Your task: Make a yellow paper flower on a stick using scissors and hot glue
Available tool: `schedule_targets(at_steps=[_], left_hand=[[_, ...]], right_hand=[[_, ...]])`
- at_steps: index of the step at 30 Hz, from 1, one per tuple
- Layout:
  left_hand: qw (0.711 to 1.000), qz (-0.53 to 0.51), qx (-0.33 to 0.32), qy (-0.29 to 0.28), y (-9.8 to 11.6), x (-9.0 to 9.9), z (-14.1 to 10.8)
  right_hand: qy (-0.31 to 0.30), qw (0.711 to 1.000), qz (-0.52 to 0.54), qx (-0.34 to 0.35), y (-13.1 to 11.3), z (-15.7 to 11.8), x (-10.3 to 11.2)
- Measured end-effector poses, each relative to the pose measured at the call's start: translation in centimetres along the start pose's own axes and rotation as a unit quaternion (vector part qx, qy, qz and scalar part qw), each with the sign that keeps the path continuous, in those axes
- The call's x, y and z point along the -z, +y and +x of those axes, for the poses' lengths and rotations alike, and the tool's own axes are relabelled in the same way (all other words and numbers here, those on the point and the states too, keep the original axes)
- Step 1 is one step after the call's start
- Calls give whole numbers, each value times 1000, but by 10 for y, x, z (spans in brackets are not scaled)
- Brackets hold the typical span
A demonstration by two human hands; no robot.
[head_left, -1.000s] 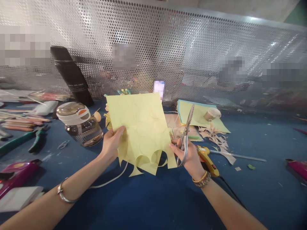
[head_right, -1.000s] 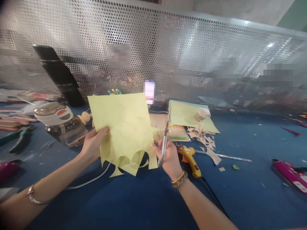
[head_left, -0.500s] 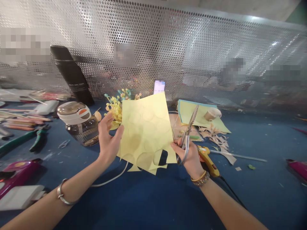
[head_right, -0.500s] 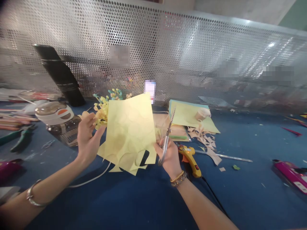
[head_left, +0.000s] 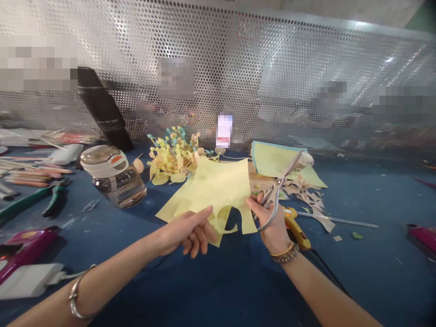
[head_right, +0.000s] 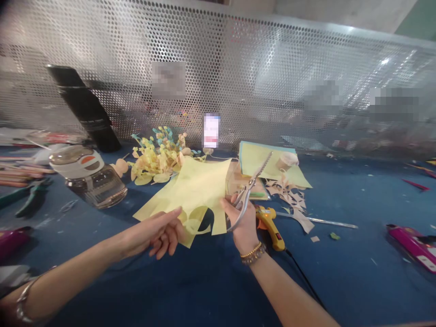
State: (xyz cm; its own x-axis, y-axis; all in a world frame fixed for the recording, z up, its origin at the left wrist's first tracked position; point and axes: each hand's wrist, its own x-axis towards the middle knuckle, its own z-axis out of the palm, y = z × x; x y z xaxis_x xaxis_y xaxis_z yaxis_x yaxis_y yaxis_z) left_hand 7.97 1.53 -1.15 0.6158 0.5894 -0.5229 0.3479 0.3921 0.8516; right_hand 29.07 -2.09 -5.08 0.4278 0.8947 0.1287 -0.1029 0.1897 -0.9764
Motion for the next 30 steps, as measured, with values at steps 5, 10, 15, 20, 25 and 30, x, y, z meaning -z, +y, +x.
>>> schedule_targets(at_steps=[5,10,15,20,25,30], left_hand=[[959,-278,4,49,-4,-1,12],[906,-396,-60,137,-10,-11,22],[892,-429,-61,127,-5,-18,22],[907,-394,-49,139,2,-21,26],[927,-313,-124,164,9,-25,34],[927,-232,-178,233,11,-26,35]], right_hand=[[-16,1000,10,-16,-1,-4,-4],[-39,999,0,-17,-4,-12,-8],[-50,998,-26,-11,-5,-17,-6],[-56,997,-53,3,-8,-19,-3],[-40,996,-79,26,-14,-17,2],[-41,994,-94,47,-16,-15,6]])
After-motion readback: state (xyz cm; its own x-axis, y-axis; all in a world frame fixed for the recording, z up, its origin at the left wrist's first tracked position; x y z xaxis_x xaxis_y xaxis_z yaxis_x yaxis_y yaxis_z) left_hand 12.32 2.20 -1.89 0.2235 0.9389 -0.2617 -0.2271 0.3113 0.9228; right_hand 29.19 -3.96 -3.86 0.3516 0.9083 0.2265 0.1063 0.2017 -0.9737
